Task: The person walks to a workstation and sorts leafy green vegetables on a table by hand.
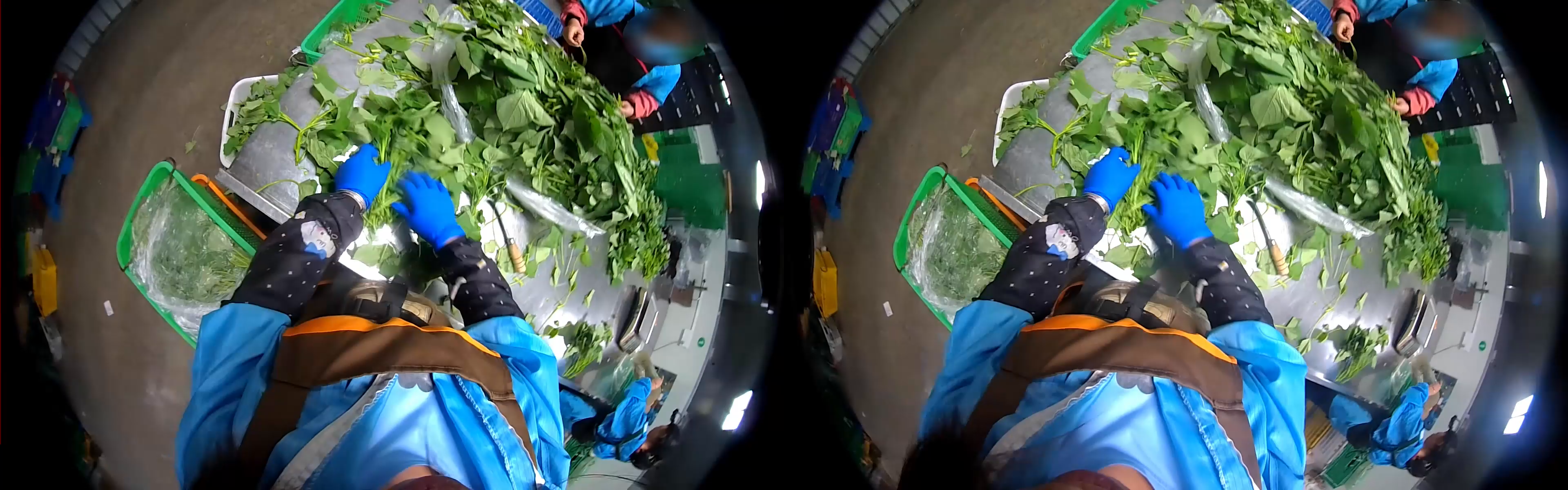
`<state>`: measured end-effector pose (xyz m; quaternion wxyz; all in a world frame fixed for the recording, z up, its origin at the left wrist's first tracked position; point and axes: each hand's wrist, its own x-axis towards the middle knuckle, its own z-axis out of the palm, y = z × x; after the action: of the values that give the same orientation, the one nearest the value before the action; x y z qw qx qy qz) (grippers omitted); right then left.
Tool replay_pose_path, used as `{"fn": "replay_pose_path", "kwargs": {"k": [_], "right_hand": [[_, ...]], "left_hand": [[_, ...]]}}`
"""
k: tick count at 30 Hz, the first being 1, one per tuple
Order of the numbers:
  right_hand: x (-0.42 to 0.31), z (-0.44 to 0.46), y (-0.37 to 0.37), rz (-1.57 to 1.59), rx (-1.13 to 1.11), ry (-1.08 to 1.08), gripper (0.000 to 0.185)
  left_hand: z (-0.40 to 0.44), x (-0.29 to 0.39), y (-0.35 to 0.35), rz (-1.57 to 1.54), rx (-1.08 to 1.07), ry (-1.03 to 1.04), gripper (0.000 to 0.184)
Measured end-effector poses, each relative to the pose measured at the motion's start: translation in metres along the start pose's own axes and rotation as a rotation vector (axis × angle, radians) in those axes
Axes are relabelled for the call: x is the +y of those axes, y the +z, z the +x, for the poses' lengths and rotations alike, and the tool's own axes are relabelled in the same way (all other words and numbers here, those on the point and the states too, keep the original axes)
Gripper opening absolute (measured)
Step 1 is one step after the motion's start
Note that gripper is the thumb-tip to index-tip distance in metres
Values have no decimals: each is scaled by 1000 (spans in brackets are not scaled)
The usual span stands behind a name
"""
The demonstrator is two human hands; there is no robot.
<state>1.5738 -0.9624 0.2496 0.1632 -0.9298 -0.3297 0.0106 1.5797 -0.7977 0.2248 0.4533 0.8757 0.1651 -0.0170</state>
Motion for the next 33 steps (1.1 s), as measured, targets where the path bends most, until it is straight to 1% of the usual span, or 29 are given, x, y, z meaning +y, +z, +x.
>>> {"fn": "replay_pose_path", "kwargs": {"k": [1, 2, 3, 5, 8, 10, 11, 12, 13, 14, 15, 17, 18, 19, 20, 21, 22, 23, 24, 26, 27, 28, 29, 31, 32, 33], "right_hand": [[7, -11, -3, -34, -91, 51, 38], [11, -21, -9, -106, -137, 71, 37], [16, -31, -12, -128, -154, 85, 37], [22, -49, -14, -74, -138, 113, 37], [23, -69, -22, -51, -150, 120, 36], [34, -89, -28, 15, -125, 181, 36], [42, -101, -33, 48, -110, 213, 36], [54, -112, -37, 87, -97, 267, 36], [73, -127, -38, 161, -144, 348, 41], [91, -141, -45, 263, -128, 333, 45], [102, -151, -49, 365, -108, 318, 50], [77, -143, -89, 377, -79, 383, 58], [65, -135, -105, 291, -15, 321, 60], [48, -123, -120, 319, 82, 293, 58], [39, -116, -124, 422, 163, 273, 53], [31, -108, -126, 523, 244, 249, 49], [19, -98, -125, 625, 264, 301, 37], [9, -87, -113, 873, 286, 425, 30], [-2, -73, -103, 980, 264, 404, 31], [-31, -52, -94, 906, 118, 526, 36], [-34, -46, -77, 797, 160, 490, 30], [-29, -45, -56, 860, 231, 526, 25], [-33, -41, -51, 920, 299, 557, 21], [-34, -44, -63, 1171, 371, 626, 19], [-35, -45, -72, 1297, 405, 662, 18], [-32, -47, -74, 1316, 431, 715, 17]], "left_hand": [[5, -14, 13, 65, 7, -39, 38], [7, -17, 16, 119, -33, -61, 43], [6, -13, 16, 133, -59, -109, 45], [10, -5, 20, 217, -129, -102, 47], [14, 2, 35, 267, -121, 0, 39], [18, -3, 41, 273, -117, 71, 32], [21, -5, 31, 191, -216, 128, 29], [28, -17, 27, 7, -274, 147, 26], [32, -25, 27, -180, -326, 159, 23], [20, -5, 6, -544, -393, -70, 21], [9, 14, -17, -641, -440, -164, 21], [1, 21, -35, -856, -502, -150, 22], [-6, 29, -43, -853, -502, -135, 21], [-13, 37, -49, -853, -504, -118, 21], [-18, 41, -51, -855, -506, -102, 21], [-20, 41, -49, -866, -495, -87, 21], [-21, 40, -47, -880, -483, -71, 21], [-24, 40, -44, -892, -472, -61, 21], [-31, 48, -45, -835, -429, -83, 21], [-43, 57, -37, -844, -403, -100, 19], [-48, 59, -33, -847, -387, -109, 19], [-51, 59, -27, -877, -341, -97, 16], [-52, 57, -28, -870, -299, -105, 17], [-52, 51, -36, -866, -198, -126, 19], [-43, 28, -35, -957, -130, -98, 20], [-39, 24, -44, -1063, -31, -218, 21]]}}
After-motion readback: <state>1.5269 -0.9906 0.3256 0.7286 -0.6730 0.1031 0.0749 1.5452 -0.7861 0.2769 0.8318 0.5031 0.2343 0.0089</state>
